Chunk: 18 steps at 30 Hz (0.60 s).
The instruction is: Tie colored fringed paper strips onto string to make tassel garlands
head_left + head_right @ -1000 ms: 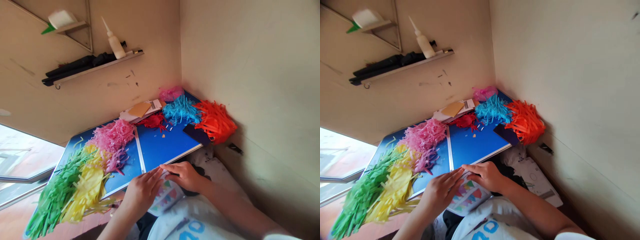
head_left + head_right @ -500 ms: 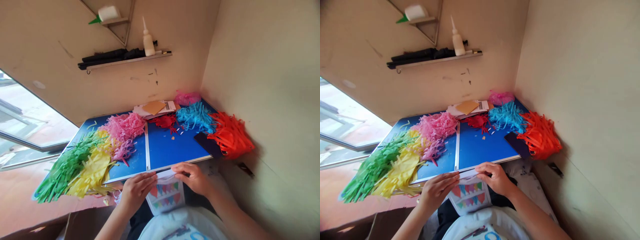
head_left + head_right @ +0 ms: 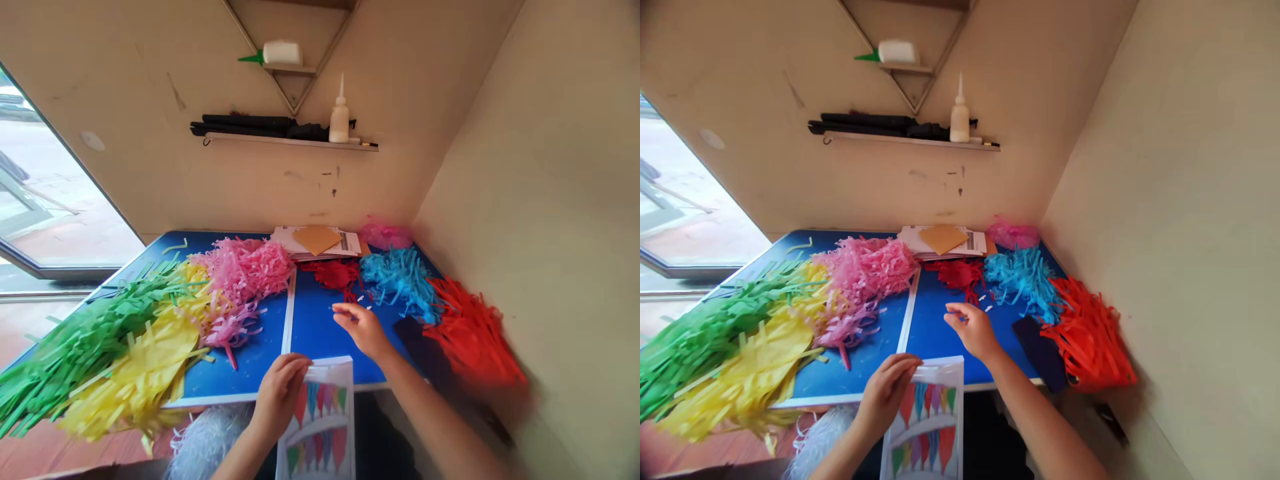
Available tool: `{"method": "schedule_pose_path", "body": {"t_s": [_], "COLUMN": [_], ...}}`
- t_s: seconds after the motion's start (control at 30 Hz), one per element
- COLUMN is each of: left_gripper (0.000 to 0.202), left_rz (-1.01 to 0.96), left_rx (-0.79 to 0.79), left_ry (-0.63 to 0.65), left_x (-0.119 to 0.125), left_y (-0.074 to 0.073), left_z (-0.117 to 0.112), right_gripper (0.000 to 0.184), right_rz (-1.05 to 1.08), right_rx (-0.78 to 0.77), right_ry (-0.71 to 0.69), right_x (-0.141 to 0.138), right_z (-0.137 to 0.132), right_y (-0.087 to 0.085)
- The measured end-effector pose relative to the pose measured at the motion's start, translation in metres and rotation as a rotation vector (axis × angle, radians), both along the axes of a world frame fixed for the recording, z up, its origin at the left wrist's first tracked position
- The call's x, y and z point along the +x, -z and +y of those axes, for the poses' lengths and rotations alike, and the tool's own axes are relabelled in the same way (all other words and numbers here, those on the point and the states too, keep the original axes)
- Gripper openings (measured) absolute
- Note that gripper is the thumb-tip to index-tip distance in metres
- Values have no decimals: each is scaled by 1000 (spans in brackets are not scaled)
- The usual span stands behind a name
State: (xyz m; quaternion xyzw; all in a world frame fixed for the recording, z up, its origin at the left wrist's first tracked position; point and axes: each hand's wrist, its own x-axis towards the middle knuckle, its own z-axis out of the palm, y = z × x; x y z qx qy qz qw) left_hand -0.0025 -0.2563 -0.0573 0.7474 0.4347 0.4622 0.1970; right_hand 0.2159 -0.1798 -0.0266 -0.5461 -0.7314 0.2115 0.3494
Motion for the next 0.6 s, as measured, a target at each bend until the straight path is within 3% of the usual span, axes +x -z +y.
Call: {"method": "schedule_pose_path", "body": {"t_s": [0.1,0.17,0.3,0.4,0.47,0.6], "left_gripper": [26,24,19,28,39,50], "left_rz": [26,22,41,75,105,7], "left_rx": [6,25,105,129,134,54], "left_ry": [-34,-45,-26,-41,-97,-281], "left_x": [1,0,-5,-12,-19,-37], "left_y": [10,16,31,38,36,14], "left_z": [2,5,12,12,7,2], "right_gripper": [27,31,33,29,30,31], "right_rz": [-223,-263,-319,-293,-230,-32], "right_rx": [66,98,84,89,139,266], "right_ry": [38,28,-11,0,27,125], "right_x": [-28,-47,-66,-58,-43,-10], "right_z": [78,125,184,198,192,141], "right_y": [-11,-14,-16,-24,-36,-67]}}
